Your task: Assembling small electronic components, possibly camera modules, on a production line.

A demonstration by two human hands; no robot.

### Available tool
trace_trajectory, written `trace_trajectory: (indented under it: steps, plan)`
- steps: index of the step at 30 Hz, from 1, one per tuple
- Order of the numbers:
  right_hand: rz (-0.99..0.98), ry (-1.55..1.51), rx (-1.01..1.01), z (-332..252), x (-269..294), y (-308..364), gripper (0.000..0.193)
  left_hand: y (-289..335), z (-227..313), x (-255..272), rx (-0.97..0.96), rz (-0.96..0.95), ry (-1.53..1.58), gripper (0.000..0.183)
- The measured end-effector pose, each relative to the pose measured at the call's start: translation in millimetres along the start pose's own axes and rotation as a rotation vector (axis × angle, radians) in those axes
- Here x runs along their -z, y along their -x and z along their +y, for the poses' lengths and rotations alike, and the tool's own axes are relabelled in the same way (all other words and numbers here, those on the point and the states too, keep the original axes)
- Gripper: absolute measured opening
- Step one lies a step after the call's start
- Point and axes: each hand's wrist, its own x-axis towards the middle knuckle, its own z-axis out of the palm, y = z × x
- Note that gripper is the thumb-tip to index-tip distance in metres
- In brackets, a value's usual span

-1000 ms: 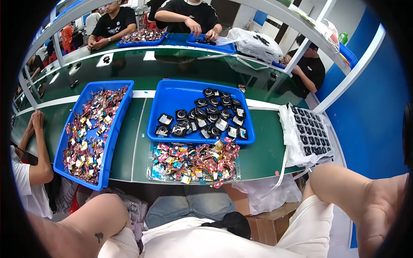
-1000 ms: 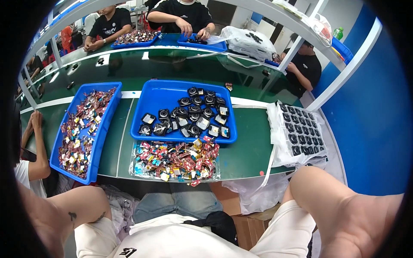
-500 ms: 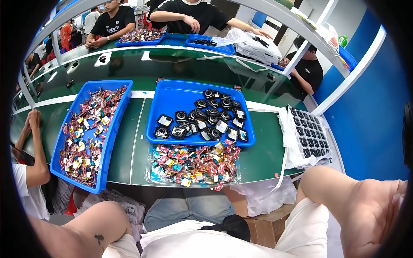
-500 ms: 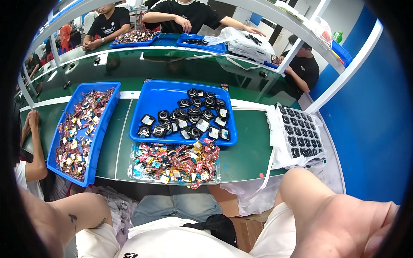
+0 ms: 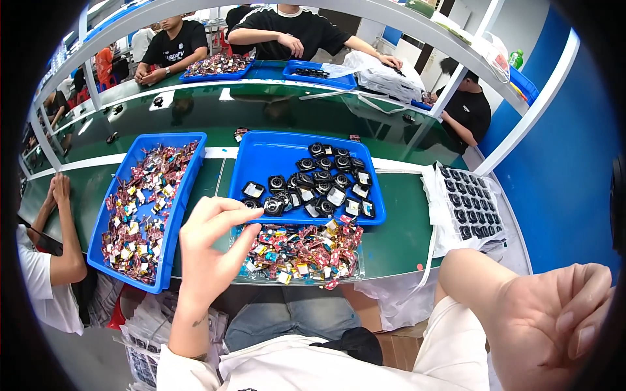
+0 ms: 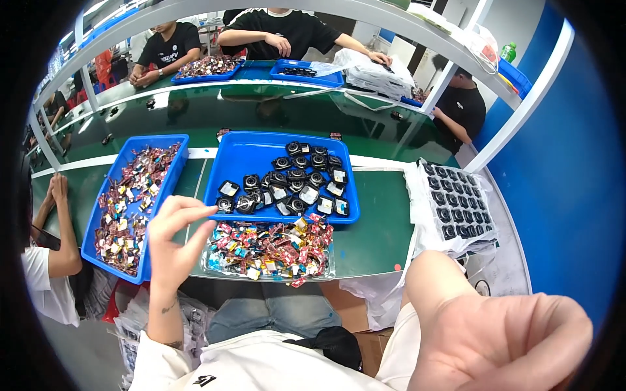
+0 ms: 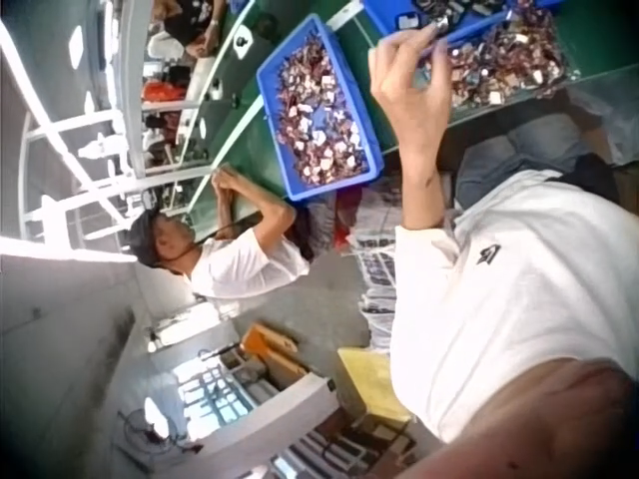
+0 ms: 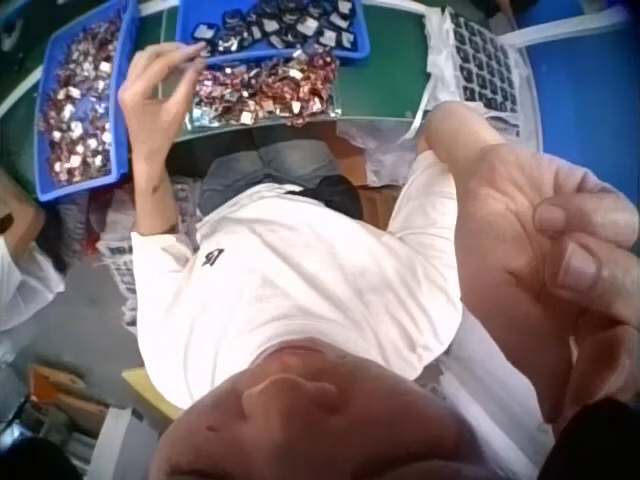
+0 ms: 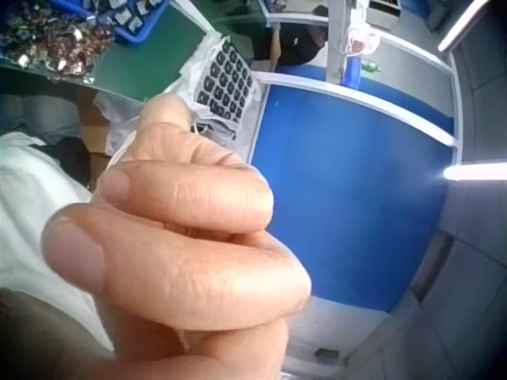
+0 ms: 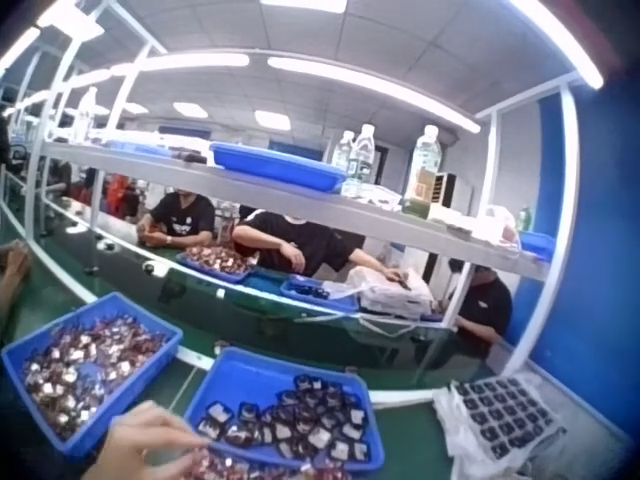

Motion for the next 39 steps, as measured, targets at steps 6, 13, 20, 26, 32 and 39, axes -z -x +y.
trace_trajectory:
  steps: [6, 13, 20, 26, 32, 39]
  plan:
    - [-0.076, 0.018, 0.027, 66, -74, -104, 0.038, 20, -59, -36, 0.046, -0.234, -0.315, 0.018]
    - [0.4, 0.234, 0.001, 163, -138, -95, 0.014, 10, -64, -38, -0.005, -0.342, -0.173, 0.011]
    - [0.04, 0.414, -0.228, 240, -157, -111, 0.033, -71, -23, -21, 0.497, -0.198, 0.575, 0.009]
    - [0.293, 0.348, -0.16, 271, -131, -131, 0.021, -136, -15, -33, 0.411, -0.198, 0.84, 0.016]
    - [0.48, 0.04, -0.261, 301, -119, -130, 0.014, -160, -28, -44, 0.229, -0.278, 0.729, 0.012]
    - [0.508, -0.207, -0.451, 320, -133, -115, 0.015, -156, -55, -54, 0.101, -0.271, 0.641, 0.008]
